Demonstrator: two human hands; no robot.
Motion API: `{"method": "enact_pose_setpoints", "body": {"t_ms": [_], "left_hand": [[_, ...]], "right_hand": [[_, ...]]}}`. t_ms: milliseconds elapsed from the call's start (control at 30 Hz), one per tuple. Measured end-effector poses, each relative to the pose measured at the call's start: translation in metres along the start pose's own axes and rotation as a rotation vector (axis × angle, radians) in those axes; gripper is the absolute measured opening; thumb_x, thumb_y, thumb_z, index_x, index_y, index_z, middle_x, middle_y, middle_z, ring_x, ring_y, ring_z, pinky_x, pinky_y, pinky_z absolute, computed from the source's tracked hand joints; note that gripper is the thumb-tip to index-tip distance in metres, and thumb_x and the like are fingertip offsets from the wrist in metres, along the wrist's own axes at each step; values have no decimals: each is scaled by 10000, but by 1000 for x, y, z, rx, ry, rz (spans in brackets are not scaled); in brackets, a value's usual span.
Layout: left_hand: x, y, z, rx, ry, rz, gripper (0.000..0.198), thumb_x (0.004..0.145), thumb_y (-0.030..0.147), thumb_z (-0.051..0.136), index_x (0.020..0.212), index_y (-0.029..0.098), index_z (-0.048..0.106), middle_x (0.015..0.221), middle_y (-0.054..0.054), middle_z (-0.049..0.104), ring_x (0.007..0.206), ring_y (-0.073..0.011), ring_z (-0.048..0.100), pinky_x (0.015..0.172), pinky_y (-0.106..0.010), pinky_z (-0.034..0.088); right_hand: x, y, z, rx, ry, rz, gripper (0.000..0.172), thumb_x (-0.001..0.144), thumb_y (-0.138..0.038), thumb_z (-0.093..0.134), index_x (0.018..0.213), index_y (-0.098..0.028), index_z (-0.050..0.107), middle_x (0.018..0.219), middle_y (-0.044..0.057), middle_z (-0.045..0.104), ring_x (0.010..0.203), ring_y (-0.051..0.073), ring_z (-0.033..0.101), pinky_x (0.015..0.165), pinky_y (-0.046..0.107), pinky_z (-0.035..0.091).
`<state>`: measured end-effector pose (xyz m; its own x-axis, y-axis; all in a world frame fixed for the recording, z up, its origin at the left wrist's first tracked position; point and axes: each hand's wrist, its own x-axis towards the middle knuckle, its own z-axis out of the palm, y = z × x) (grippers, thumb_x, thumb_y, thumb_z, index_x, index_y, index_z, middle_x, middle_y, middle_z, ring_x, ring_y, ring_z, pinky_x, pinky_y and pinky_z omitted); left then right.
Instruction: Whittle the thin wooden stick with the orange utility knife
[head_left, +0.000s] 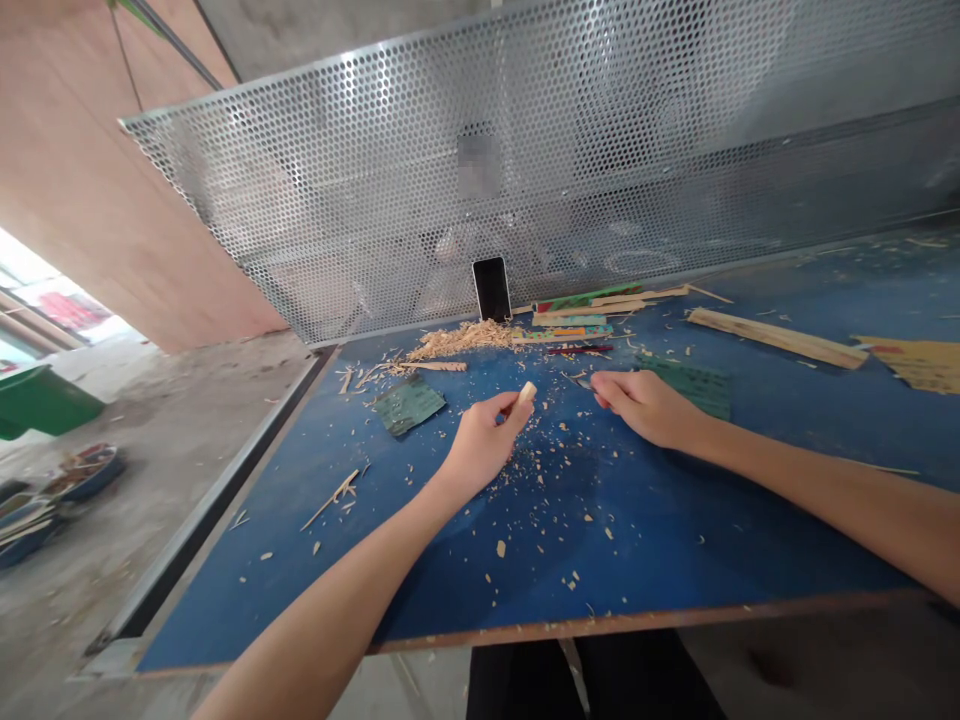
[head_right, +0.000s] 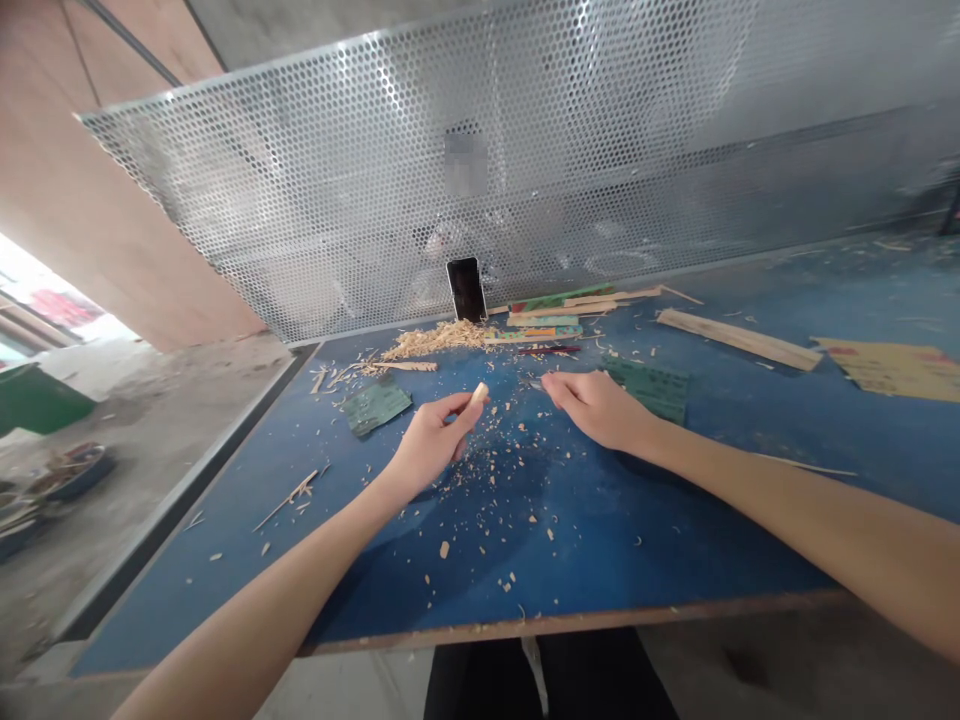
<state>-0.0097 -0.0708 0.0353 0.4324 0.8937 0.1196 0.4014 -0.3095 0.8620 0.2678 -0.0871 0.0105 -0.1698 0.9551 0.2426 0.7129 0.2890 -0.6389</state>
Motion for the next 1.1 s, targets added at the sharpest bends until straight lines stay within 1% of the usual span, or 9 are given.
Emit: {"method": "enact_pose_setpoints", "body": {"t_ms": [67, 133, 233, 300, 400, 500, 633, 833, 1100], "left_hand": [[-1, 3, -2, 170, 18, 74, 558, 1062, 637, 445, 717, 208, 538, 571, 41, 398, 509, -100, 389, 501, -262, 268], [-2, 6, -6, 296, -10, 129, 542, 1090, 593, 404, 724, 210, 520, 582, 30, 435, 536, -112, 380, 524, -274, 252], [-2, 4, -9, 359, -128, 134, 334, 1080, 539, 481, 1038, 222, 578, 620, 44, 529, 531, -129, 440, 524, -263, 282], [-1, 1, -11, 370, -152, 147, 305, 1072, 487, 519, 1203, 213, 498, 653, 50, 572, 524, -137, 471, 523, -256, 309], [3, -5, -15, 433, -112, 219, 193, 1102, 397, 453, 1122, 207, 481, 732, 9, 633, 576, -143, 518, 572, -260, 360], [11, -10, -25, 497, -145, 317, 208, 1111, 309, 417, 1001, 204, 560, 825, -36, 678, 717, -164, 588, 667, -282, 427], [26, -25, -38, 513, -274, 547, 242, 1063, 178, 485, 989, 199, 714, 1033, -78, 707, 985, -213, 595, 913, -370, 460], [43, -52, -39, 358, -398, 470, 188, 1011, 167, 613, 980, 208, 794, 963, -62, 696, 974, -200, 606, 926, -360, 478], [49, -58, -38, 228, -413, 389, 116, 923, 113, 712, 879, 206, 765, 932, -37, 694, 976, -184, 610, 890, -326, 495]], "right_hand": [[0, 0, 0, -3, -3, 2, 571, 1095, -655, 310, 739, -251, 497, 624, -26, 525, 569, 162, 466, 633, 362, 335], [0, 0, 0, -7, -8, -8, 573, 1096, -655, 304, 735, -250, 491, 622, -24, 520, 572, 162, 474, 634, 363, 334], [0, -1, 0, 0, -8, -19, 528, 1091, -647, 321, 785, -256, 501, 620, -31, 517, 560, 162, 481, 617, 358, 335], [-1, -2, 0, -1, -24, -16, 439, 1064, -655, 405, 892, -268, 522, 605, -49, 517, 535, 165, 479, 588, 350, 332], [-3, -6, 1, -49, -58, -11, 376, 1002, -649, 547, 1050, -280, 496, 568, -78, 511, 502, 175, 491, 559, 341, 333], [-5, -7, 3, -77, -93, -53, 336, 1026, -603, 529, 1075, -277, 466, 572, -79, 515, 492, 175, 506, 540, 329, 336], [-5, -5, 2, -143, -102, -266, 267, 1100, -506, 438, 1071, -254, 522, 706, -31, 619, 579, 165, 574, 580, 311, 387], [-3, -2, 2, -379, -19, -683, 265, 1137, -342, 413, 1113, -201, 636, 972, 52, 735, 800, 167, 685, 680, 293, 452], [26, -11, 14, -769, 24, -992, 412, 1141, -436, 419, 875, -186, 609, 691, -3, 628, 600, 139, 566, 556, 315, 294]]}}
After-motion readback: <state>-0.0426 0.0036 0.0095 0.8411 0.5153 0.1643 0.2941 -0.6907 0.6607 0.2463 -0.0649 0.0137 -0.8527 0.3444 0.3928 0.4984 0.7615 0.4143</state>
